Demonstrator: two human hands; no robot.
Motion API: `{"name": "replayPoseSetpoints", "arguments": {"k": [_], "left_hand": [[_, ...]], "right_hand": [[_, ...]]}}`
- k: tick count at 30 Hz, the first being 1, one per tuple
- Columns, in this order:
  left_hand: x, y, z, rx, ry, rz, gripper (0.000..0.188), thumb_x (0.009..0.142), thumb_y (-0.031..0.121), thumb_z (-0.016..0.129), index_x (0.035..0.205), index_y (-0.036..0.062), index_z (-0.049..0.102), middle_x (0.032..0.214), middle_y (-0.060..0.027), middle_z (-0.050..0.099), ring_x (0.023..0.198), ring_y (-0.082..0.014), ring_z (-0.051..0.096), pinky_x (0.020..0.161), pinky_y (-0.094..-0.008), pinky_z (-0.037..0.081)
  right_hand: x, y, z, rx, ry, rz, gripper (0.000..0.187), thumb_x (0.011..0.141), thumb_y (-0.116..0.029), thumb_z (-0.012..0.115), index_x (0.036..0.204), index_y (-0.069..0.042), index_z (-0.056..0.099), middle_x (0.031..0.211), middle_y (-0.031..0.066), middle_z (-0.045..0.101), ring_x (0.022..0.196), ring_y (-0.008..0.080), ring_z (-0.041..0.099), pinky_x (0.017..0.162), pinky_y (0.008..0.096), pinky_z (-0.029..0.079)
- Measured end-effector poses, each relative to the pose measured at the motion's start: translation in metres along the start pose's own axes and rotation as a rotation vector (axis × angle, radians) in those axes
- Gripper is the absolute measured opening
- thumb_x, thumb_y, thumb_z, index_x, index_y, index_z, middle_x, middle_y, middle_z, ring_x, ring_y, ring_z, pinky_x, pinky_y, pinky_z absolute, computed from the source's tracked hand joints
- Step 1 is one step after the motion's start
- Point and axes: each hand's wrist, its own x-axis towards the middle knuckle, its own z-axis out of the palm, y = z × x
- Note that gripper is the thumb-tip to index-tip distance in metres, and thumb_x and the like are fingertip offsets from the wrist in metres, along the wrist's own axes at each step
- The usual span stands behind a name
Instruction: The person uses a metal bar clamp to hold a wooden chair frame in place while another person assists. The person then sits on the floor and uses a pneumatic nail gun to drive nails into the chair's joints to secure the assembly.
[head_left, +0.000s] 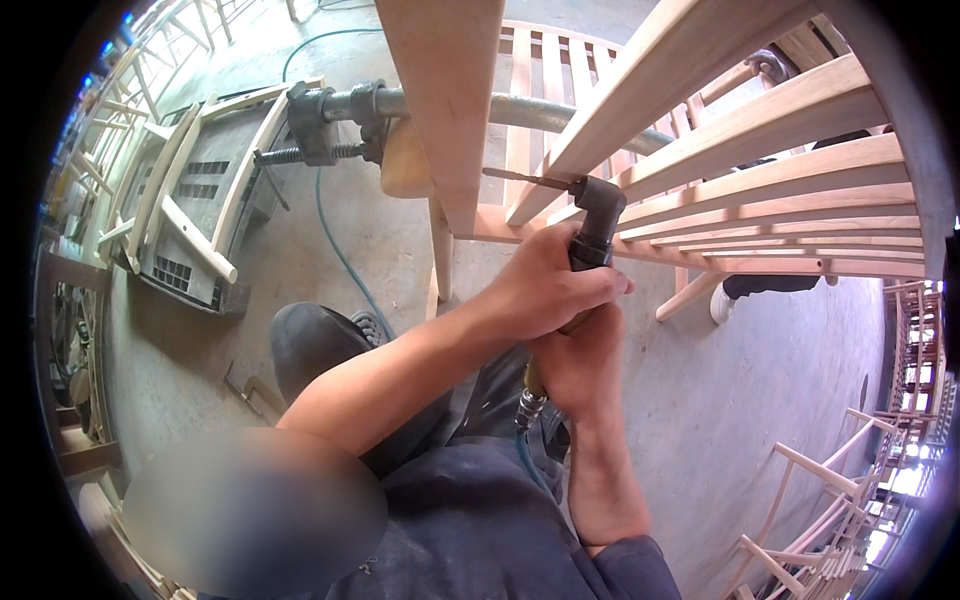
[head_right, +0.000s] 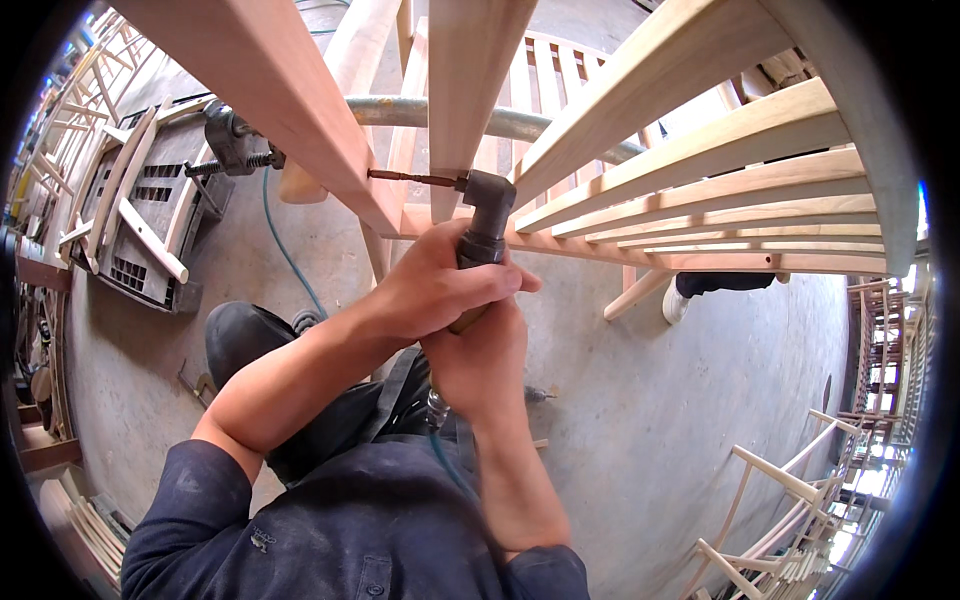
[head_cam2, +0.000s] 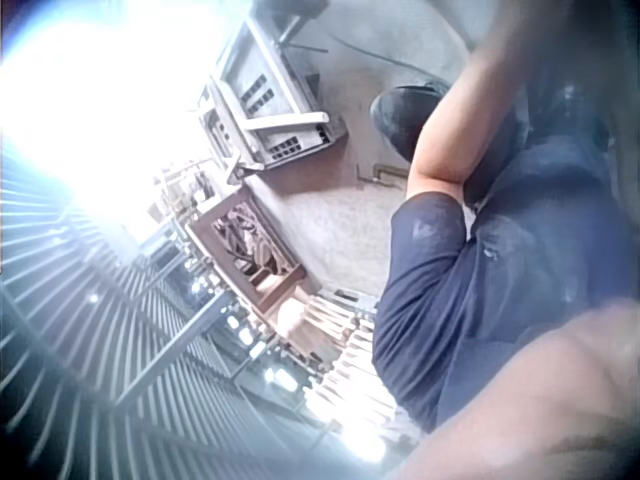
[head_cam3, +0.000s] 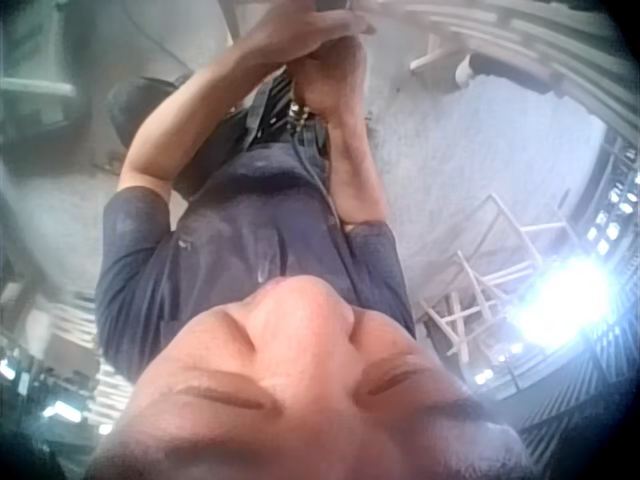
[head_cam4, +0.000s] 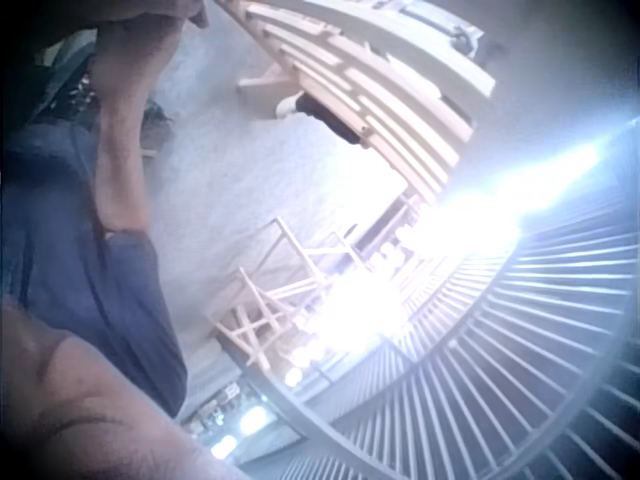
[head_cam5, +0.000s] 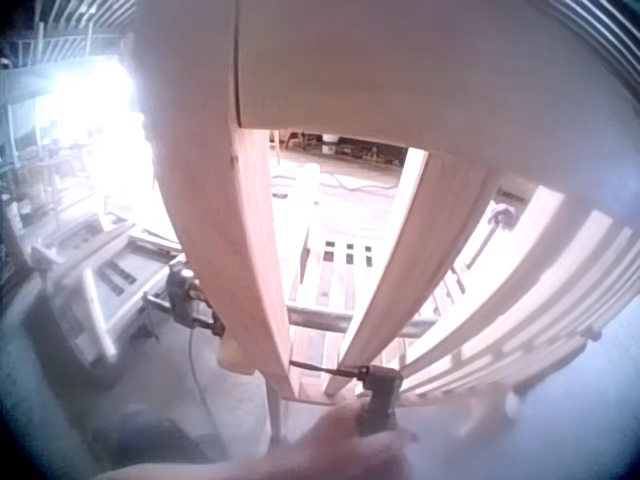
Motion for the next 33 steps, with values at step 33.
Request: {"name": "replayPoseSetpoints", "arguments": {"k": [33], "left_hand": [[-0.0047, 0.0030, -0.0025, 0.043, 0.013, -0.016, 0.011, 0.087, 0.009, 0.066, 0.088, 0.0015, 0.058, 0.089, -0.0102, 0.070, 0.098, -0.0213, 0.073, 0.081, -0.0325, 0.055]], "right_hand": [[-0.0022, -0.0037, 0.0040, 0.038, 0.001, 0.007, 0.030, 0.079, -0.012, 0.073, 0.106, -0.002, 0.063, 0.085, 0.0156, 0.074, 0.090, 0.0322, 0.074, 0.075, 0.0382, 0.055]]}}
